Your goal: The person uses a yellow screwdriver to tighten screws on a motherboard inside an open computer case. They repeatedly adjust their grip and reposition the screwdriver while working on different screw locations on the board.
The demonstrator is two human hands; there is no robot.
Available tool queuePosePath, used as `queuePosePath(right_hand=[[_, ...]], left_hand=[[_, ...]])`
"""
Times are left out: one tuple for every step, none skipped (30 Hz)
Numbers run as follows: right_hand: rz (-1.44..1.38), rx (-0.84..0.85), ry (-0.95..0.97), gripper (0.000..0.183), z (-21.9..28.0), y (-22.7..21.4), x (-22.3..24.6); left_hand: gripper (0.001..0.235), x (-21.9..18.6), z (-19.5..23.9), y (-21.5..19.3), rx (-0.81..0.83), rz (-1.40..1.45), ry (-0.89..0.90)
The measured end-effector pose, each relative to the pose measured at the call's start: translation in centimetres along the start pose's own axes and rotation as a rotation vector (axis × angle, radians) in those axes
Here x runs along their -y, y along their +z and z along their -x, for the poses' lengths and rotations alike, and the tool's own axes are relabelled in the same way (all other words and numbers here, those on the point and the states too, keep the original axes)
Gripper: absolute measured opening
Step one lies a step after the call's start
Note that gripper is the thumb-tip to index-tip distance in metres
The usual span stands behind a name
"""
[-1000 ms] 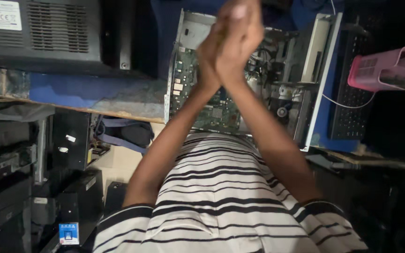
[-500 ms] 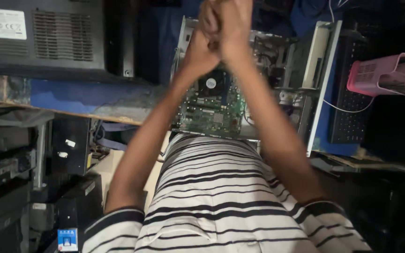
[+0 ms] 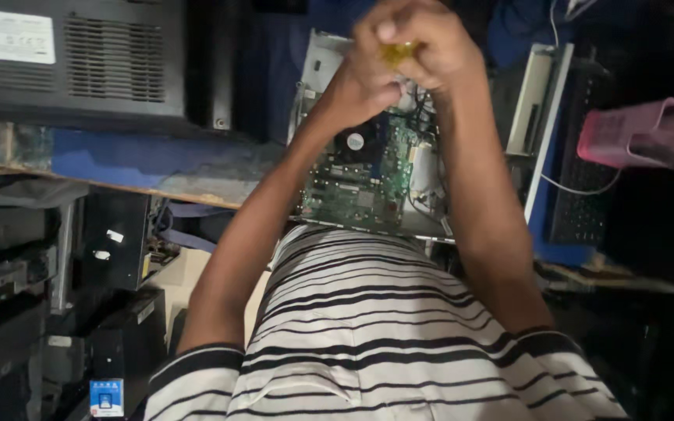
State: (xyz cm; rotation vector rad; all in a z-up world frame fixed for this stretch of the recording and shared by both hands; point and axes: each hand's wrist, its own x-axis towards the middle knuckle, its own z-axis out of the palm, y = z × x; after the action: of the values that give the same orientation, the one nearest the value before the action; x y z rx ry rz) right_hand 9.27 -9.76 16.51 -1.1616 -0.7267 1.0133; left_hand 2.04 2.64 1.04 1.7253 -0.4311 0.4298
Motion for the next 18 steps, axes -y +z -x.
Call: queuePosePath(right_hand=[[-0.052, 0.031, -0.063, 0.038, -0.3, -0.1, -0.4], [-0.105, 0.057, -0.126, 0.043, -0.3, 0.2, -1.1], [-0.049, -0.064, -0.256, 0.044, -0.8, 0.8, -1.9], [0.021, -0.201, -0.369, 0.046, -0.8, 1.7, -2.5], [0.207, -0.477, -0.555, 0.044, -1.5, 3.2, -3.6], [0.409, -0.748, -0.749, 0.043, -2.2, 4.5, -4.2], [0.377, -0.898, -0.753, 0.041, -2.5, 5.9, -4.6], [0.335, -1.040, -0.753, 0.038, -2.8, 7.8, -5.1], [0.290, -1.182, -0.748, 0.036, -2.9, 9.2, -5.3], [0.335, -1.125, -0.759, 0.035, -2.8, 10.0, -5.1], [0.379, -1.067, -0.768, 0.035, -2.5, 10.5, -4.8], [0.427, -1.011, -0.777, 0.035, -2.2, 10.5, -4.4], [0.441, -0.809, -0.741, 0.037, -1.6, 9.8, -3.8], [0.449, -0.601, -0.699, 0.040, -0.7, 8.2, -2.7], [0.452, -0.395, -0.650, 0.043, 0.0, 6.7, -1.8], [0.362, -0.293, -0.546, 0.042, 0.1, 5.8, -1.5], [0.275, -0.187, -0.444, 0.041, -0.1, 4.6, -1.2], [0.201, -0.100, -0.341, 0.041, 0.2, 3.0, -0.9]], left_hand=[[0.036, -0.5, -0.3, -0.5, 0.028, 0.170, -0.042], [0.038, -1.0, -0.5, -0.9, 0.059, 0.342, -0.084], [0.032, -1.5, -0.7, -1.0, 0.041, 0.245, -0.225], [0.027, -1.9, -0.4, -0.6, 0.024, 0.153, -0.370], [0.023, -2.2, -0.1, 0.0, 0.011, 0.060, -0.516], [0.028, -2.5, 0.3, 0.9, -0.113, 0.044, -0.416], [0.035, -2.6, 1.0, 2.0, -0.236, 0.027, -0.315], [0.042, -2.5, 1.6, 2.4, -0.362, 0.001, -0.214], [0.036, -2.0, 2.1, 2.7, -0.361, -0.010, -0.264], [0.031, -1.6, 2.5, 3.0, -0.354, -0.018, -0.313], [0.027, -1.0, 2.8, 3.2, -0.348, -0.025, -0.362], [0.024, -0.5, 2.8, 3.5, -0.339, -0.028, -0.409], [0.022, -0.1, 2.6, 3.4, -0.330, -0.031, -0.456], [0.023, 0.2, 2.2, 3.2, -0.327, -0.037, -0.501], [0.024, 0.3, 1.7, 2.7, -0.216, -0.044, -0.384], [0.030, 0.2, 1.8, 1.4, -0.106, -0.062, -0.277], [0.037, 0.0, 1.8, 0.2, 0.004, -0.079, -0.171], [0.038, -0.3, 1.3, -0.2, 0.088, 0.040, -0.264]])
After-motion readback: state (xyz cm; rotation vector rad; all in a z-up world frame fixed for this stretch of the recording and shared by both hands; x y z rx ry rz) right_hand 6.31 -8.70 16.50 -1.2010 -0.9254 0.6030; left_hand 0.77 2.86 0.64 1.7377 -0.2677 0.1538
